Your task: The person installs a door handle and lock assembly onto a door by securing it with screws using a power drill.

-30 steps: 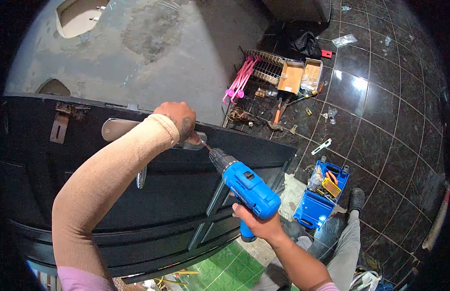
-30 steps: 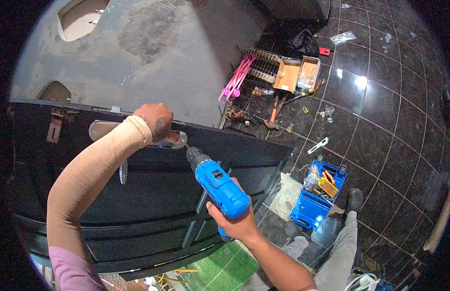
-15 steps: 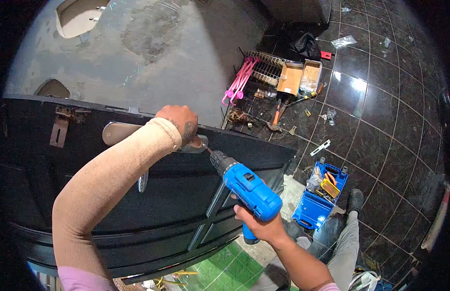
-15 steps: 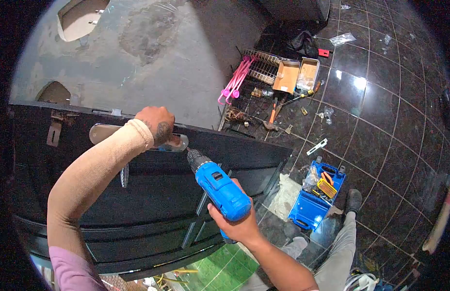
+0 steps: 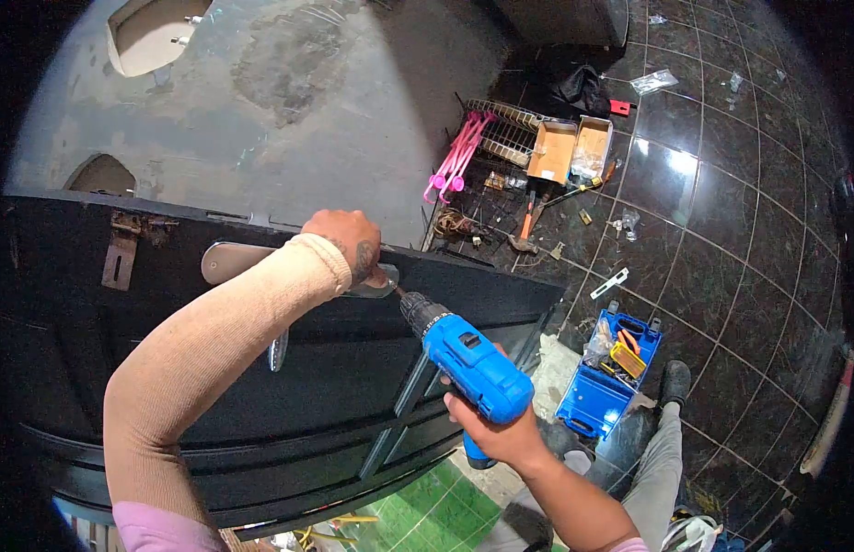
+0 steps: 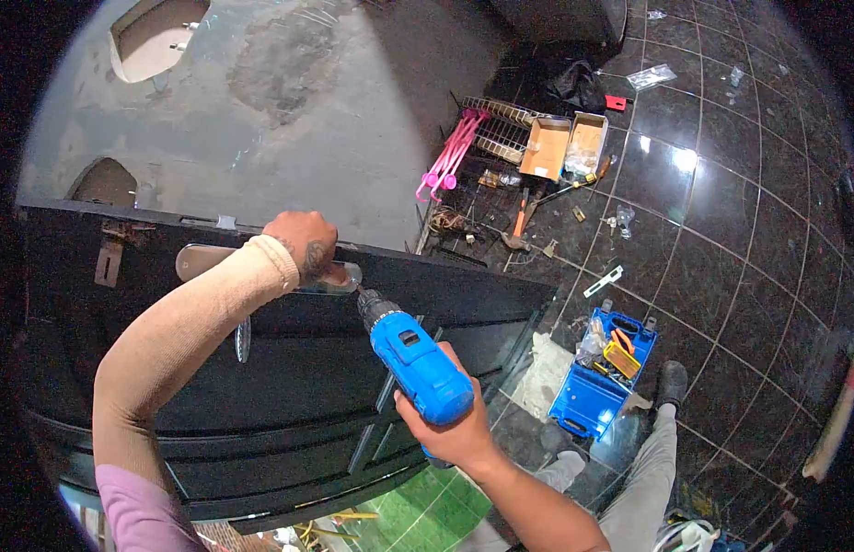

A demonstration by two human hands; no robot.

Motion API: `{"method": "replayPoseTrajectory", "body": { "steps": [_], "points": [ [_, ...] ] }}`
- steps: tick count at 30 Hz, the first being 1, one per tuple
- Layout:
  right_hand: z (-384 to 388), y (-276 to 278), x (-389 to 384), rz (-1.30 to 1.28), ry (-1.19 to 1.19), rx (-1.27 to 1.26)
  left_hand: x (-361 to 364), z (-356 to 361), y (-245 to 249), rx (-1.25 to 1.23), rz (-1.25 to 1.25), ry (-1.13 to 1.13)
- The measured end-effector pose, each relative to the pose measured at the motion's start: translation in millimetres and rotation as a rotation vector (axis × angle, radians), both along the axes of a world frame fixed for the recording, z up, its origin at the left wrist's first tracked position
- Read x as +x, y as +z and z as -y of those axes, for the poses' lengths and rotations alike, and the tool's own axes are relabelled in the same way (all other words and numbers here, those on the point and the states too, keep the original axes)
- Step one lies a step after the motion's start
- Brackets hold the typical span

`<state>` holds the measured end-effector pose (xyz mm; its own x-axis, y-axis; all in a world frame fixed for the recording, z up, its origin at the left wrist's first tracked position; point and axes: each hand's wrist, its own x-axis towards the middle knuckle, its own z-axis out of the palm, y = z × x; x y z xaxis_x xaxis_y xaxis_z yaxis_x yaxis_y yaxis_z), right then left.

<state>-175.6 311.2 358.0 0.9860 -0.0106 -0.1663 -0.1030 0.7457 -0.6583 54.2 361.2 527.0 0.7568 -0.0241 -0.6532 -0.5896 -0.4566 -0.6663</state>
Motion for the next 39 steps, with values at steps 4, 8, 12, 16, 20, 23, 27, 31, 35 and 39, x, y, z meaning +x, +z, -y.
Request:
{"method": "replayPoseTrajectory", "body": {
  "steps": [4, 8, 12, 16, 20, 23, 27, 31, 35, 39],
  "points": [
    [5, 8, 3, 0.086, -0.065, -0.165, 0, -3, -1, -0.018, 0.011, -0.01],
    [4, 10, 7, 0.109, -0.109, -0.239, 2, -2, 1, -0.006, 0.002, 0.012],
    [7, 12, 9, 0.134, -0.135, -0.271, 4, -5, -2, 0.001, -0.019, -0.006],
    [7, 10, 11, 0.117, -0.125, -0.268, 4, -7, -1, -0.011, -0.019, -0.025],
    [5, 5, 13, 0.133, -0.118, -0.277, 6, -9, -3, 0.014, -0.011, -0.044],
    [2, 5, 14, 0.124, -0.132, -0.265, 8, -9, -5, 0.026, -0.003, -0.017],
    [4, 7, 16, 0.124, -0.129, -0.266, 9, -10, -4, 0.022, -0.003, -0.011],
    [7, -1, 20, 0.149, -0.092, -0.257, 10, -12, -2, 0.001, 0.004, -0.033],
    [3, -3, 22, 0.159, -0.104, -0.287, 9, -12, -6, -0.002, 0.021, -0.022],
    [5, -6, 24, 0.169, -0.118, -0.291, 10, -12, -5, 0.009, 0.026, -0.061]
  ]
}}
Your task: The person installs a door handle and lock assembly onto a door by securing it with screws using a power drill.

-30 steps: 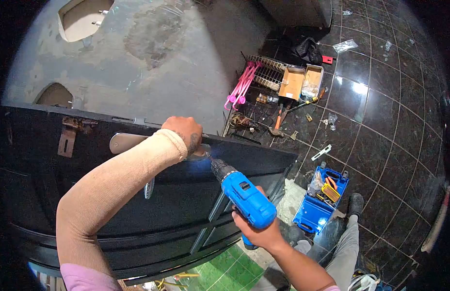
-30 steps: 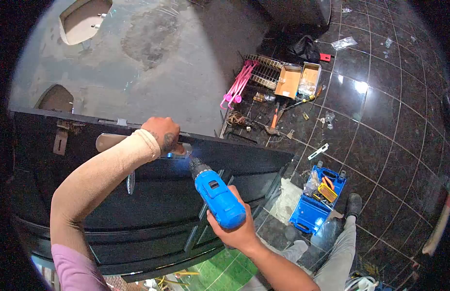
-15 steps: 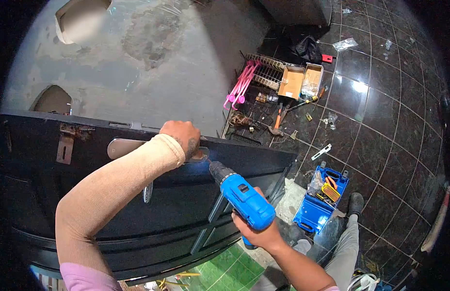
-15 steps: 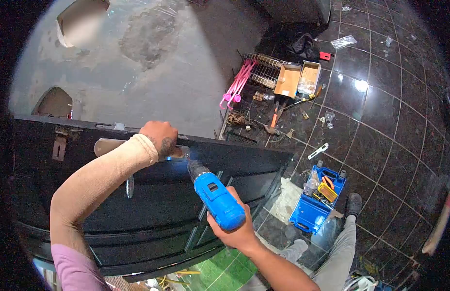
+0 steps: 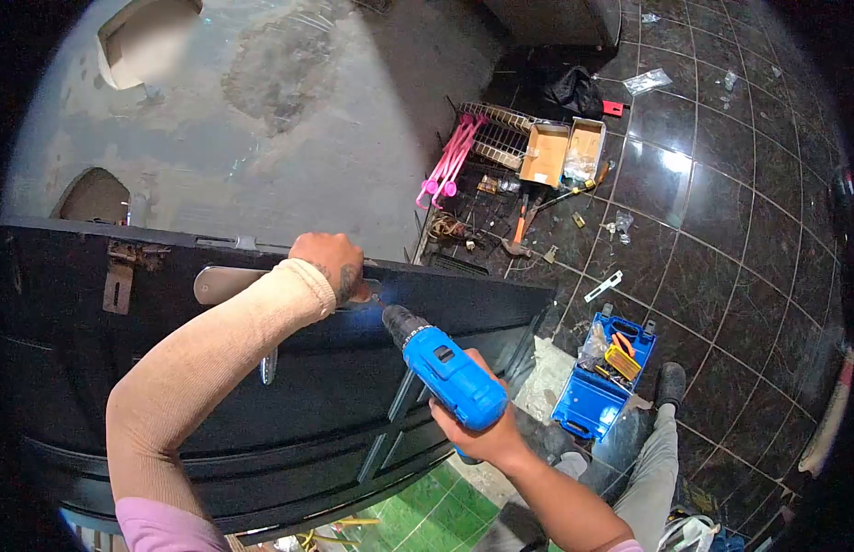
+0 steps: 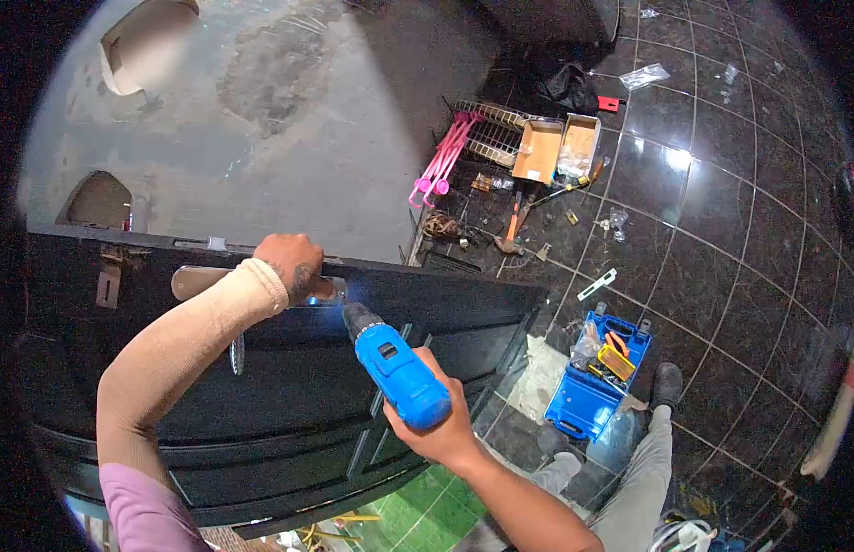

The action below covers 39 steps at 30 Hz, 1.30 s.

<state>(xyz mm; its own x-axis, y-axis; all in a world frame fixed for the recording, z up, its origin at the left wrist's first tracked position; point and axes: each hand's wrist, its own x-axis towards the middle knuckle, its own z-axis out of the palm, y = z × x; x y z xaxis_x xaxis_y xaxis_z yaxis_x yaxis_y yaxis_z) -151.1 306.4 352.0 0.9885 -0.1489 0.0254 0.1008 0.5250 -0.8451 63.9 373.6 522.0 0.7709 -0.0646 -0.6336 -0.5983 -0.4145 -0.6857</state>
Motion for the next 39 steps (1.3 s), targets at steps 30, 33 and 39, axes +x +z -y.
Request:
{"method": "replayPoseTrajectory", "body": {
  "steps": [30, 33, 39],
  "points": [
    [105, -66, -66, -0.656, 0.173, 0.407, 9, -17, -15, 0.032, 0.186, 0.02],
    [121, -67, -80, -0.714, 0.157, 0.428, -1, -32, -23, -0.05, 0.169, -0.12],
    [166, -74, -94, -0.835, 0.205, 0.33, -139, -18, 45, -0.956, 0.968, -0.135]
  ]
}}
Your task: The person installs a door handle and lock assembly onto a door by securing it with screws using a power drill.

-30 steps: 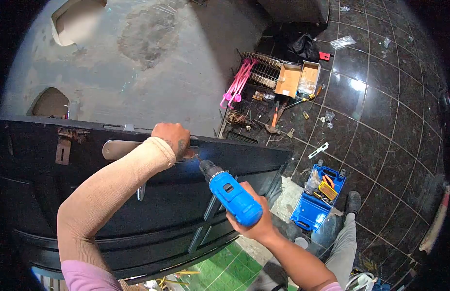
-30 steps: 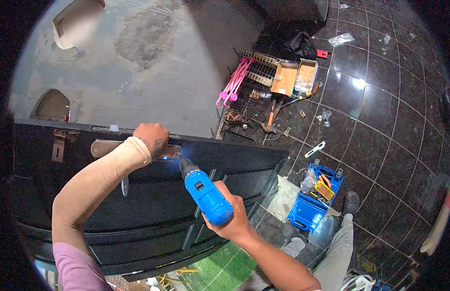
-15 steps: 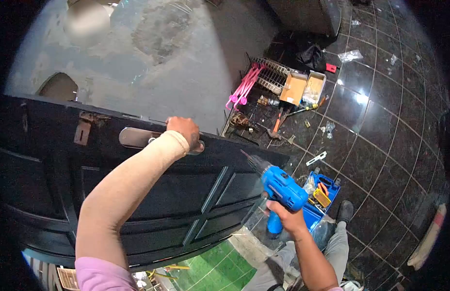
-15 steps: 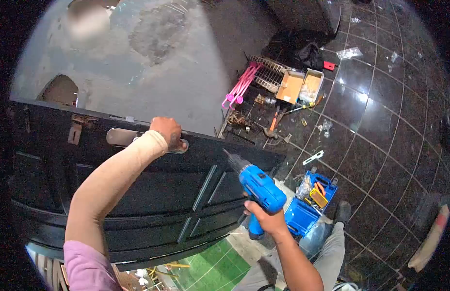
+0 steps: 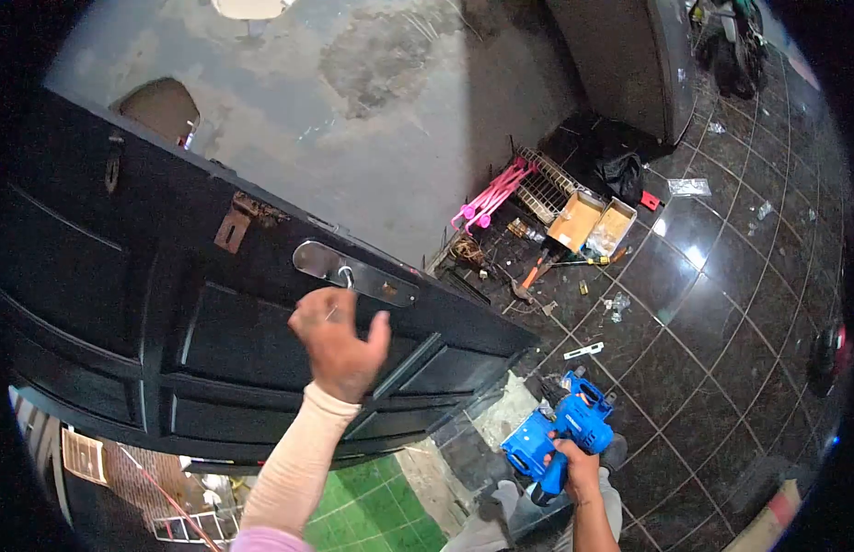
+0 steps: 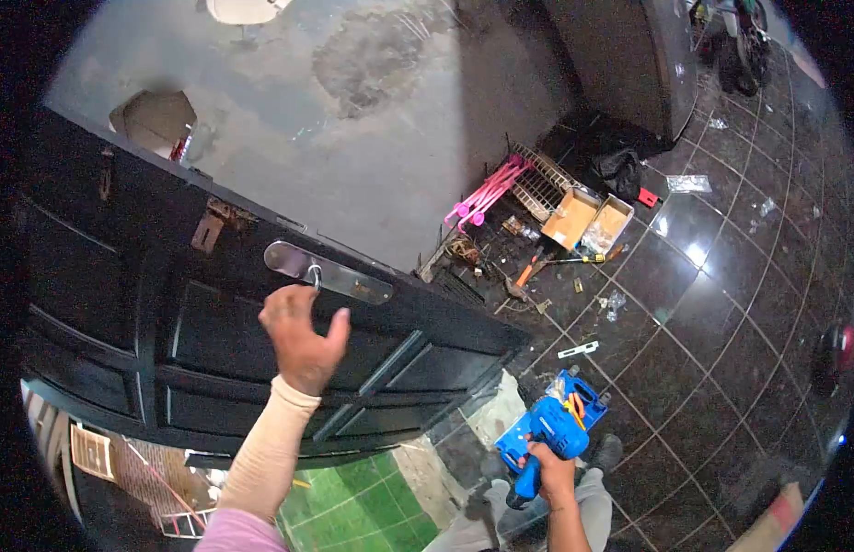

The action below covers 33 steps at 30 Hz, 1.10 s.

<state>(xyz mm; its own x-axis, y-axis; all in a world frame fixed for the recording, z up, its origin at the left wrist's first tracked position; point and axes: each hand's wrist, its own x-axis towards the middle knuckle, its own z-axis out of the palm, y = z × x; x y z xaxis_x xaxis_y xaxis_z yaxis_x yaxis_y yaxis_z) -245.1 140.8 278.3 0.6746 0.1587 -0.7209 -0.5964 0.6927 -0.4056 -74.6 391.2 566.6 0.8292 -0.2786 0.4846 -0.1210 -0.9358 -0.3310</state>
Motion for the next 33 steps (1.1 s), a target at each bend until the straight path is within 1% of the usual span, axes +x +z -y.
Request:
{"method": "replayPoseTrajectory", "body": {
  "steps": [1, 2, 3, 4, 5, 6, 9, 12, 13, 14, 16, 17, 20, 21, 23, 25, 28, 31, 33],
  "points": [
    [9, 17, 4, 0.008, 0.004, -0.052, 0, -19, -7, -0.112, -0.043, 0.082],
    [15, 18, 3, 0.018, 0.018, -0.091, 1, -41, -25, -0.224, -0.079, 0.168],
    [20, 16, 6, 0.036, 0.029, -0.128, 7, -52, -34, -0.217, -0.082, 0.118],
    [23, 20, 10, 0.052, 0.036, -0.161, 12, -50, -28, -0.328, -0.09, 0.147],
    [29, 25, 11, 0.013, 0.086, -0.163, 12, -51, -26, -0.358, -0.076, 0.142],
    [31, 29, 12, 0.031, 0.077, -0.171, 13, -52, -26, -0.39, -0.061, 0.134],
    [31, 43, 19, 0.075, 0.021, -0.233, 13, -52, -25, -0.303, -0.019, 0.106],
    [36, 36, 15, 0.058, 0.117, -0.2, 6, -44, -21, -0.386, -0.033, 0.092],
    [36, 39, 16, 0.045, 0.13, -0.213, 4, -45, -21, -0.365, -0.046, 0.1],
    [32, 35, 15, 0.1, 0.09, -0.213, 11, -44, -19, -0.376, -0.032, 0.077],
    [33, 36, 14, 0.062, 0.157, -0.179, 6, -42, -17, -0.391, -0.049, 0.065],
    [33, 44, 10, 0.034, 0.18, -0.191, 2, -35, -15, -0.419, -0.066, 0.135],
    [27, 52, 21, 0.056, 0.188, -0.254, 4, -44, -18, -0.367, -0.056, 0.08],
    [30, 50, 22, 0.024, 0.24, -0.24, 4, -47, -20, -0.361, -0.066, 0.067],
    [34, 42, 20, -0.024, 0.308, -0.237, -1, -42, -23, -0.355, -0.061, 0.106],
    [32, 44, 24, 0.019, 0.308, -0.256, 3, -42, -24, -0.351, -0.001, 0.092],
    [36, 39, 21, 0.005, 0.299, -0.263, 1, -45, -28, -0.311, -0.039, 0.173],
    [41, 35, 18, -0.001, 0.317, -0.241, -8, -34, -22, -0.309, 0.051, 0.153],
    [43, 36, 21, 0.011, 0.305, -0.242, -25, -20, -22, -0.344, 0.289, 0.097]
  ]
}}
